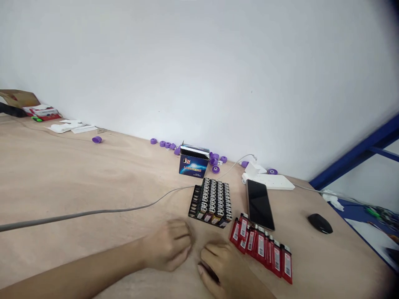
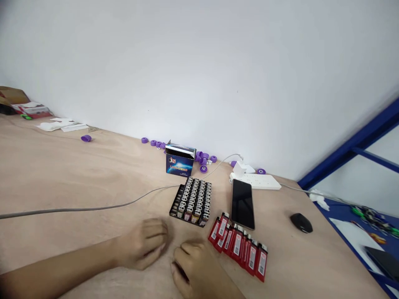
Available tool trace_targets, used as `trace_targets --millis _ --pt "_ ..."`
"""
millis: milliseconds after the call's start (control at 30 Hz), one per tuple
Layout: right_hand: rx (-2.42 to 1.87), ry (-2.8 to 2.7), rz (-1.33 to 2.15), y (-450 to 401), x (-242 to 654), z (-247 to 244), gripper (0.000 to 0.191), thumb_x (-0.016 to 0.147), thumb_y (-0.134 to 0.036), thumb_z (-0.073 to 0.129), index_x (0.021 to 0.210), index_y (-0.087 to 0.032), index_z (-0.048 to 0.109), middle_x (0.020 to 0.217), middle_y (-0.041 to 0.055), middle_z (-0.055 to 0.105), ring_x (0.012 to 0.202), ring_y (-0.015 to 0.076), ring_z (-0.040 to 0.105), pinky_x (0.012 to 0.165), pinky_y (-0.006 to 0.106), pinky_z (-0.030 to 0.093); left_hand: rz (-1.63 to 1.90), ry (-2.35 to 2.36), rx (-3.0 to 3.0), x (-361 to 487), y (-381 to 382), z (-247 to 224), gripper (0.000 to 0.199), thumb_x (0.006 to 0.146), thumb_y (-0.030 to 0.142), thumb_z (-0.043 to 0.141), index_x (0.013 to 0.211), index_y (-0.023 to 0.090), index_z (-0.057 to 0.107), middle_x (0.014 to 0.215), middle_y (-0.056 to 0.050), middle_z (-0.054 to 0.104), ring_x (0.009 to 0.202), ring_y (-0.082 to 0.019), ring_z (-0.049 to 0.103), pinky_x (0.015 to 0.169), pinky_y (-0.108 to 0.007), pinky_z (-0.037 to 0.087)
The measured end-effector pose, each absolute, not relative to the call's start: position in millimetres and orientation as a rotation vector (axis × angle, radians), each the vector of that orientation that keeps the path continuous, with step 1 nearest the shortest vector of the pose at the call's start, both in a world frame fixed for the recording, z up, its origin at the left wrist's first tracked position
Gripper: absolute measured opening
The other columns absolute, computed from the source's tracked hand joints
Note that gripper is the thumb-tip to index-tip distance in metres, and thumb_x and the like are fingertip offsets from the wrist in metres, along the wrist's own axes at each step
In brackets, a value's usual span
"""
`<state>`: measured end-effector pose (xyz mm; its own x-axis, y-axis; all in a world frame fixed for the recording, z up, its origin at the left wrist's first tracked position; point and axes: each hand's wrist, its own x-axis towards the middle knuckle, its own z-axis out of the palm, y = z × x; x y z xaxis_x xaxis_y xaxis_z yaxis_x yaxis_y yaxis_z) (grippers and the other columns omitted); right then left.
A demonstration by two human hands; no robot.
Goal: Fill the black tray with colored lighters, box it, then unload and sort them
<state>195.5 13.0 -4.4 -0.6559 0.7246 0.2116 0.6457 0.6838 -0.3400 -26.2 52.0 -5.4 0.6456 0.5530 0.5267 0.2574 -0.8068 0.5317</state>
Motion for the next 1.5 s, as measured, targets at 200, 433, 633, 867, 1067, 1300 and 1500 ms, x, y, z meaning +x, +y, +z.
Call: trace_targets --millis 200,433,633,867,1067,1300,1500 --pt "-1.138 -2.576 0.419 12 197 -6 0.011 0.080 -0.014 0.061 0.074 -0.021 0.055 0.075 -0.0009 0.065 0.069 0.0141 0.058 0.064 0.026 0.036 1.102 1.037 2.042 -11 77 -13 0.014 0.090 0.026 0.060 0.095 0.021 0.048 0.056 0.009 0.045 0.046 -0.010 0.042 0.044 -0.019 0.034" --pt "-1.177 -2.567 0.450 12 197 -5 0.011 0.079 -0.013 0.063 0.074 -0.021 0.057 0.077 -0.0014 0.066 0.072 0.0143 0.060 0.069 0.026 0.038 1.089 1.112 1.818 13 88 -14 0.028 0.080 0.027 0.069 0.099 0.020 0.050 0.051 0.013 0.043 0.045 -0.008 0.040 0.047 -0.018 0.031" --pt "-1.147 -2.612 0.449 15 199 -9 0.008 0.080 -0.014 0.061 0.077 -0.021 0.058 0.079 -0.0004 0.066 0.074 0.0157 0.060 0.069 0.027 0.039 1.134 1.136 1.701 13 88 -12 0.027 0.074 0.026 0.075 0.095 0.019 0.060 0.049 0.012 0.045 0.045 -0.008 0.039 0.048 -0.020 0.030" --pt "-1.134 -2.590 0.438 13 198 -6 0.012 0.079 -0.011 0.061 0.076 -0.022 0.056 0.077 -0.0012 0.065 0.072 0.0152 0.059 0.068 0.027 0.040 1.279 1.096 1.461 10 81 -3 0.016 0.074 0.028 0.079 0.076 0.018 0.067 0.049 0.008 0.046 0.046 -0.008 0.035 0.051 -0.024 0.028" --pt "-1.079 -2.533 0.425 14 198 -5 0.013 0.082 -0.012 0.061 0.076 -0.022 0.056 0.076 -0.0009 0.065 0.071 0.0151 0.060 0.067 0.026 0.042 1.391 0.956 1.085 11 74 24 0.034 0.075 0.039 0.079 0.064 0.018 0.054 0.063 0.004 0.046 0.064 -0.012 0.043 0.061 -0.023 0.036" --pt "-0.854 -2.124 -0.019 20 203 1 0.018 0.090 -0.008 0.047 0.082 -0.022 0.055 0.067 0.0020 0.057 0.063 0.0169 0.055 0.060 0.030 0.043 1.193 0.817 0.477 17 67 27 0.026 0.080 0.038 0.064 0.077 0.021 0.045 0.070 0.003 0.052 0.067 -0.013 0.052 0.059 -0.024 0.048" --pt "-1.069 -2.110 -0.173 60 184 46 0.007 0.091 -0.016 0.055 0.091 -0.019 0.061 0.091 0.0097 0.062 0.086 0.0239 0.056 0.077 0.038 0.046 1.076 0.802 0.347 11 67 25 0.016 0.079 0.032 0.058 0.077 0.020 0.048 0.056 0.004 0.049 0.050 -0.013 0.050 0.038 -0.018 0.035"
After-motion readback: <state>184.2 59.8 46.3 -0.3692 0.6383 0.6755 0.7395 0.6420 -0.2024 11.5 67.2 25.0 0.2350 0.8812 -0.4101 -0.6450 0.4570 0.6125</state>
